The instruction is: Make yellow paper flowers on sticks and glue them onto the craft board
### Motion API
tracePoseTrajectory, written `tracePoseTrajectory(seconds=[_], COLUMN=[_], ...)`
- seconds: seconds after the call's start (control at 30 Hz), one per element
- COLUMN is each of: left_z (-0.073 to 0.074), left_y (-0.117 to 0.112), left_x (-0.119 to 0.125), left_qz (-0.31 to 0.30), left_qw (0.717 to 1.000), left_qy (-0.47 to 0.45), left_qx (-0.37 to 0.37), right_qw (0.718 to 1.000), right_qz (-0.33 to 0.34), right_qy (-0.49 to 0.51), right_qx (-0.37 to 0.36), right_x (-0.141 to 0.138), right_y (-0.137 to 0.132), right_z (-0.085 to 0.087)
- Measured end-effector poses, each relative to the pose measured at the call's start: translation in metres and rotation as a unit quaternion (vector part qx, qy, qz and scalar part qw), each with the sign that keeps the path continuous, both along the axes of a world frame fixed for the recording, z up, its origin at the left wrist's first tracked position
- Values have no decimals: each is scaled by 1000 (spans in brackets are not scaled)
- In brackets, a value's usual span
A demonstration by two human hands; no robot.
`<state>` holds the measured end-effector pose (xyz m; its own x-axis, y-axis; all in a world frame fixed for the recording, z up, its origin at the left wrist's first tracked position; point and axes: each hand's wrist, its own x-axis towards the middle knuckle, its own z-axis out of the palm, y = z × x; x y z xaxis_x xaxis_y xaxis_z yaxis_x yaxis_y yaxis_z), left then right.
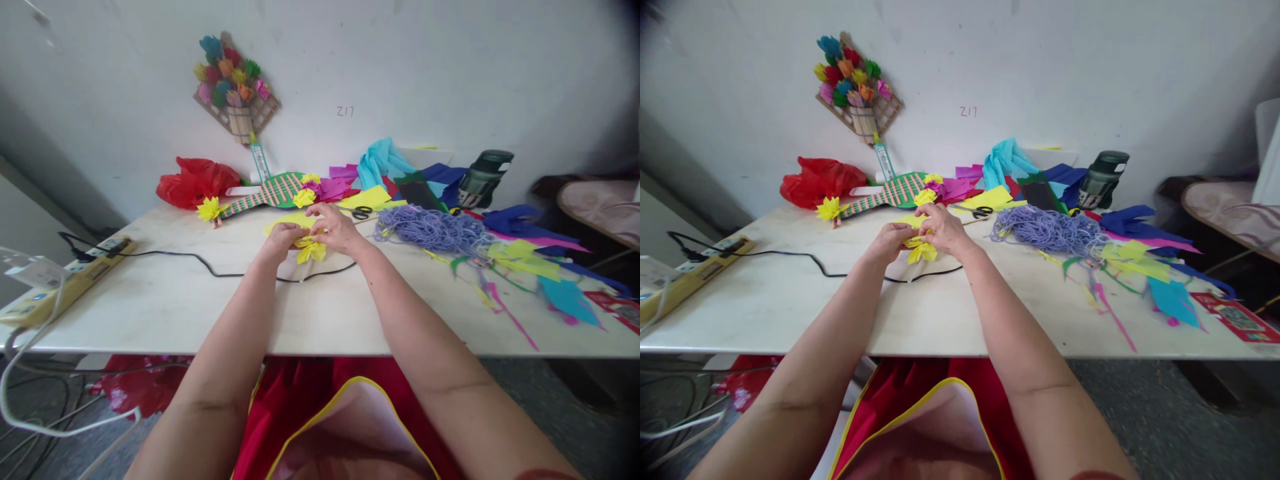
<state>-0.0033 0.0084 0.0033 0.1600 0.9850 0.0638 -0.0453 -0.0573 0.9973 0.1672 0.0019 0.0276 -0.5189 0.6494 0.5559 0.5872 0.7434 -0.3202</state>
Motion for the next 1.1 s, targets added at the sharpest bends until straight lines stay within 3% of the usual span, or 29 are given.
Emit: tracePoseTrajectory(seconds=[0.33,0.6,1.1], left_z=[3,0,-3], left_y=[-3,-1,4], left_x=[3,3,7], left_qz=[43,33,88], left_qw=[998,998,992], left_qy=[-20,-38,-44], left_qx=[-41,-41,-73], right_qw=[999,998,997], right_qz=[18,-52,-68], right_qy=[12,-4,-33], right_qx=[41,40,14], right_x=[-2,-1,-1], right_y=[3,4,3], right_z=[-3,-2,-2])
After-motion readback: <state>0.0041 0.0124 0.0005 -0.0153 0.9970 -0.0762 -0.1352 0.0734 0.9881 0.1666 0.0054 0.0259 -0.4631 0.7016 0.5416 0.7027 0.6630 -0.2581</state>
